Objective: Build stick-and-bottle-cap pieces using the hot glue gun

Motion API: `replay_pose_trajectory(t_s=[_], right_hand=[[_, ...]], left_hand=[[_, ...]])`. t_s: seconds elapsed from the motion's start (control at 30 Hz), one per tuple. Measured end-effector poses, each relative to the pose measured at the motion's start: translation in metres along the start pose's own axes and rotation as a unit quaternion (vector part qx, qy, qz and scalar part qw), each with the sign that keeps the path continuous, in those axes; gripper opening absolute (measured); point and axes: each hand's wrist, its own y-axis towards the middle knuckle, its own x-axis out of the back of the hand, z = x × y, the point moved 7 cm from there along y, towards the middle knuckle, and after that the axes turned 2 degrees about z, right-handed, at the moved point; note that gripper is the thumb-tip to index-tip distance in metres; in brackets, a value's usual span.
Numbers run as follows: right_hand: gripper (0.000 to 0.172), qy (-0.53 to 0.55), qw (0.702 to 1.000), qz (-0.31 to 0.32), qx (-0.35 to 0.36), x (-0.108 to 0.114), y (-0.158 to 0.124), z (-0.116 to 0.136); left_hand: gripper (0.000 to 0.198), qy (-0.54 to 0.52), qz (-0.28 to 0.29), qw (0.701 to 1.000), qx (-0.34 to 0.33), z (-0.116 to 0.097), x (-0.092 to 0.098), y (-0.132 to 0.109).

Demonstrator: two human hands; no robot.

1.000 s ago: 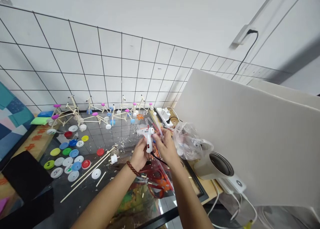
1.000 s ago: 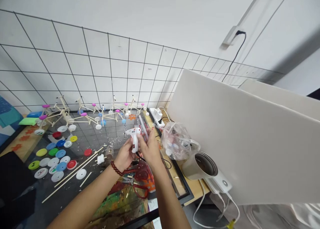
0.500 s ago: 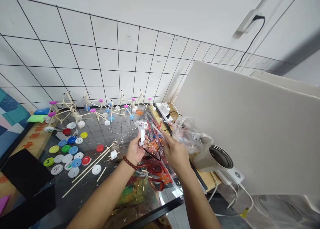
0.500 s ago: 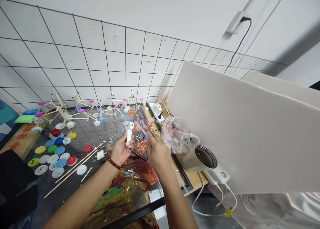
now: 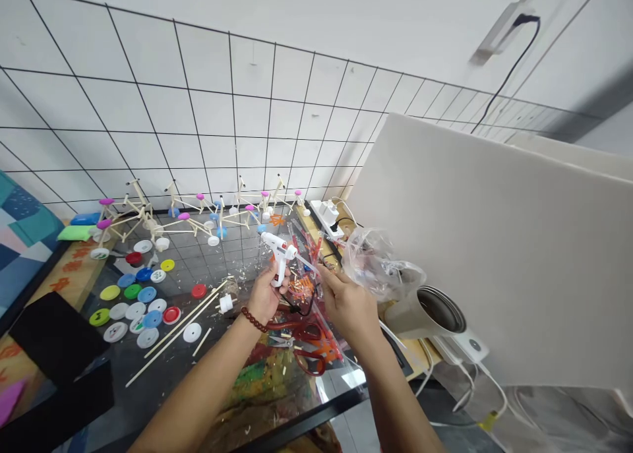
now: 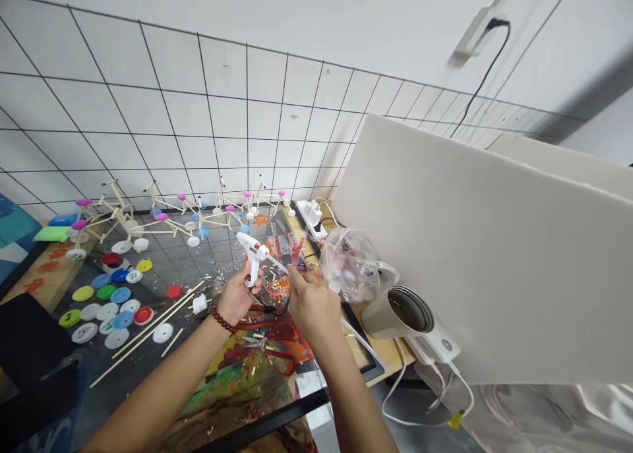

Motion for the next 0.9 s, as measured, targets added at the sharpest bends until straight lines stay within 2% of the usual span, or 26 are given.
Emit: replay_pose_trajectory(t_s=[0.17,0.4,0.5,0.67,0.77,0.9], right_hand=[[0.038,-0.001,0.996,-0.079,0.037,0.007,-0.011,0.000],[0.036,0.082,0.996,-0.031,0.007,-0.006,-0.011,-0.014],[0.037,0.133,0.991,-0.024,0.019,-0.008,-0.013,-0.016],[0.040,0.130,0.987,-0.063,0.076,-0.004,-0.018,-0.007],[0.040,0.112,0.988,-0.086,0.066,-0.005,-0.017,-0.003],[0.034,0.167,0.980,-0.091,0.056,-0.010,-0.012,-0.001]], left_hand=[[0.039,0.035,-0.007,0.999,-0.026,-0.001,0.005,0.002],[0.034,0.056,0.009,0.997,-0.048,-0.004,0.003,-0.002],[0.034,0.064,0.010,0.996,-0.055,-0.005,0.002,-0.003],[0.035,0.078,0.004,0.995,-0.059,-0.005,0.001,-0.004],[0.039,0.096,-0.002,0.993,-0.063,-0.005,0.000,-0.005],[0.047,0.131,-0.011,0.989,-0.061,0.000,-0.002,-0.009]])
